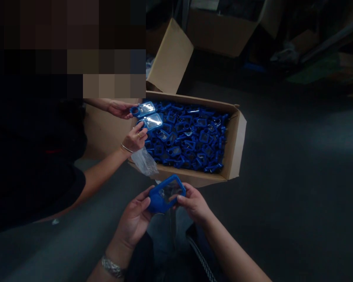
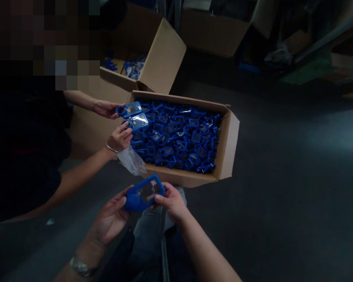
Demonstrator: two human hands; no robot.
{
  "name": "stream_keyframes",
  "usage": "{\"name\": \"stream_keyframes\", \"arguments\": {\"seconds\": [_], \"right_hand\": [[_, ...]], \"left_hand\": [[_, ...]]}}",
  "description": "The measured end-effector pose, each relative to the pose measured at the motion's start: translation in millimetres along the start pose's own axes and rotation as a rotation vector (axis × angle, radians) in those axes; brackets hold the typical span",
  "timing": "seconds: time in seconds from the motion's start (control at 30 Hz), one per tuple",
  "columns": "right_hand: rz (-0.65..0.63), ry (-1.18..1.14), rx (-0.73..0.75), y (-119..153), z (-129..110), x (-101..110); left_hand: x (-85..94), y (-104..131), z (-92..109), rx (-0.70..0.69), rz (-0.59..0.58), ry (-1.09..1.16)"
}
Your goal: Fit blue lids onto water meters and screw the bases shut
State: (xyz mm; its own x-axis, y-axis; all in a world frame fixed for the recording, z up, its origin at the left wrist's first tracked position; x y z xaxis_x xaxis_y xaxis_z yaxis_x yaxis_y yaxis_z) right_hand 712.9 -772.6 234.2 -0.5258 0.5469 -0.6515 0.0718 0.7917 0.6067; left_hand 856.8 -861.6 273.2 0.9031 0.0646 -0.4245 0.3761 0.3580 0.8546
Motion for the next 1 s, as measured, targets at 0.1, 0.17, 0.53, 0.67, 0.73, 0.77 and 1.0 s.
{"name": "stream_keyframes", "arguments": {"seconds": [0.1,0.17,0.53,0.67,0.73,0.77,1.0], "right_hand": [[-0.007,0.036,0.069,1.7,-16.6,-4.5],[-0.006,0.054,0.103,3.3,-24.5,-6.0],[0.017,0.079,0.172,10.6,-34.4,-6.7],[0.018,0.075,0.172,12.9,-32.7,-6.6],[0.018,0.073,0.167,13.7,-31.3,-6.4],[0.018,0.073,0.164,14.0,-30.7,-6.1],[0.019,0.069,0.145,15.4,-31.9,-3.6]], "left_hand": [[-9.5,1.6,6.7,0.008,-0.023,-0.007],[-14.6,2.3,8.3,0.011,-0.05,-0.009],[-22.8,4.1,7.5,0.006,-0.093,-0.022],[-21.4,5.6,6.9,0.004,-0.07,-0.044],[-20.7,6.7,7.0,0.006,-0.066,-0.05],[-20.5,7.2,6.9,0.009,-0.065,-0.051],[-22.7,7.5,-0.9,0.054,-0.074,-0.067]]}}
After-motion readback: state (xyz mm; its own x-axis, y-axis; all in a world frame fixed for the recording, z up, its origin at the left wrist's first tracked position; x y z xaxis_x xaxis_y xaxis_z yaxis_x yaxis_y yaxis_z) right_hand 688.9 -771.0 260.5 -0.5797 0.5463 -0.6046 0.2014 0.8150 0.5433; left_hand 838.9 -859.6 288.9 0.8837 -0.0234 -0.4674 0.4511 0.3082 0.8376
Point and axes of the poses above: each hand's wrist, its own y-axis away from the middle knuckle, its own x-axis out of the back of the hand, z = x × y, the point moved 2 cm from there along -y, towards the middle knuckle, and after that the axes turned 1 degree about z, right-handed, at the moved point
